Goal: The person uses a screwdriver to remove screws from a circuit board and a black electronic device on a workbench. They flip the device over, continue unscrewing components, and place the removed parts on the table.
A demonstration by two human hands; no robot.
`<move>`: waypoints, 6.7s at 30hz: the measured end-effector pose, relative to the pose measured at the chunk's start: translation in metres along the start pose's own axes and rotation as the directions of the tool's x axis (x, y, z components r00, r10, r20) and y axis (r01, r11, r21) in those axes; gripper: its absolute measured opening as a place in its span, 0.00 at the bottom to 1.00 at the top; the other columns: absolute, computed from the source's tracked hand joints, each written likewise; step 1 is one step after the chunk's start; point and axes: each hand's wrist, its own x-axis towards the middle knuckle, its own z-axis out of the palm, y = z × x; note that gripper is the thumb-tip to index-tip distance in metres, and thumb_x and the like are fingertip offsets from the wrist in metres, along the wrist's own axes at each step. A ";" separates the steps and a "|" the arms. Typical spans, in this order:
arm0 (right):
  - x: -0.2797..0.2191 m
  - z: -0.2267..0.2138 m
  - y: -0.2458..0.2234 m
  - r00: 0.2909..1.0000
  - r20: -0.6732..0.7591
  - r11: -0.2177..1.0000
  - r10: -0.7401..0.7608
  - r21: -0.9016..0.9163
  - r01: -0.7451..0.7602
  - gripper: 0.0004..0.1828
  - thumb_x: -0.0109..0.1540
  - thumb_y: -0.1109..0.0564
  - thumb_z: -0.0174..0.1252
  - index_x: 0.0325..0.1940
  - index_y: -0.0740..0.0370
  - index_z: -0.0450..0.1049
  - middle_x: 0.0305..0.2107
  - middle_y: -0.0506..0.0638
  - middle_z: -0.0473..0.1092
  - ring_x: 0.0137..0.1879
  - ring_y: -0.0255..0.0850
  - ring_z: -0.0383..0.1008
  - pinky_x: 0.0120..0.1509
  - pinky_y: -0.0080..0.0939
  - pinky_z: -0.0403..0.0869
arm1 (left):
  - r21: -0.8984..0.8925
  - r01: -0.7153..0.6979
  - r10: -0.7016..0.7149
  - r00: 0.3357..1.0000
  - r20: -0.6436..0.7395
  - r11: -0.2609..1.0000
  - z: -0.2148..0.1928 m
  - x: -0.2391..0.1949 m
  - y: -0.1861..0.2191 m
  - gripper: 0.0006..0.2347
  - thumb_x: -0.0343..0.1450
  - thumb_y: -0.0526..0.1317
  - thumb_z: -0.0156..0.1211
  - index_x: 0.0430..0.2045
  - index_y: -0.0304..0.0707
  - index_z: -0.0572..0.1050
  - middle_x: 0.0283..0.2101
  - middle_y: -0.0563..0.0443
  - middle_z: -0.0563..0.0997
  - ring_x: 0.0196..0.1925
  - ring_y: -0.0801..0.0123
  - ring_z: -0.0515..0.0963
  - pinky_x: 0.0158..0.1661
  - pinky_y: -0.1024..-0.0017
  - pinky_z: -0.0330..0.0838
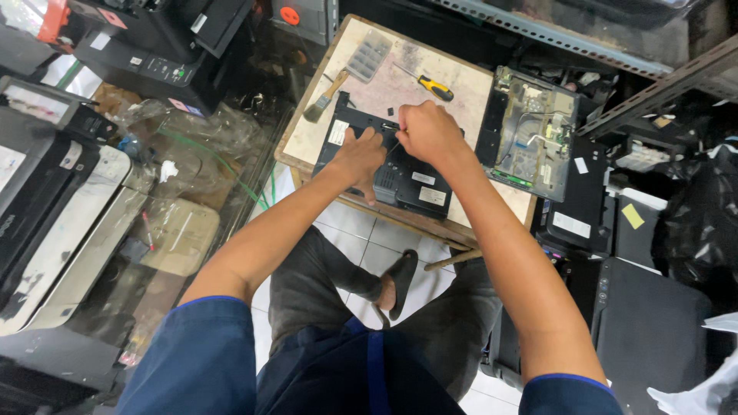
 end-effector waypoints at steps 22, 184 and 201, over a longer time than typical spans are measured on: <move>-0.079 -0.108 0.052 0.868 -0.495 0.993 -0.017 0.094 0.073 0.11 0.73 0.49 0.74 0.42 0.48 0.78 0.36 0.38 0.79 0.43 0.43 0.78 0.62 0.54 0.56 | -0.355 0.080 -0.024 0.987 0.159 0.932 -0.063 0.018 -0.035 0.36 0.54 0.65 0.77 0.53 0.49 0.78 0.59 0.46 0.71 0.67 0.55 0.62 0.64 0.53 0.56; -0.137 0.158 0.098 0.768 -0.447 0.889 0.458 0.244 -0.388 0.23 0.67 0.32 0.65 0.32 0.48 0.73 0.16 0.45 0.72 0.30 0.50 0.81 0.41 0.53 0.80 | -0.081 0.163 -0.160 0.986 0.040 0.983 0.058 0.006 -0.018 0.64 0.45 0.50 0.88 0.81 0.59 0.51 0.58 0.41 0.72 0.61 0.48 0.68 0.57 0.51 0.61; -0.134 0.160 0.100 0.782 -0.403 0.876 0.475 0.138 -0.461 0.32 0.60 0.22 0.67 0.36 0.50 0.72 0.23 0.49 0.77 0.36 0.54 0.83 0.46 0.59 0.81 | -0.718 0.613 -0.751 0.631 0.194 0.329 0.044 0.082 0.021 0.59 0.65 0.62 0.74 0.79 0.32 0.32 0.66 0.24 0.64 0.68 0.24 0.66 0.61 0.35 0.59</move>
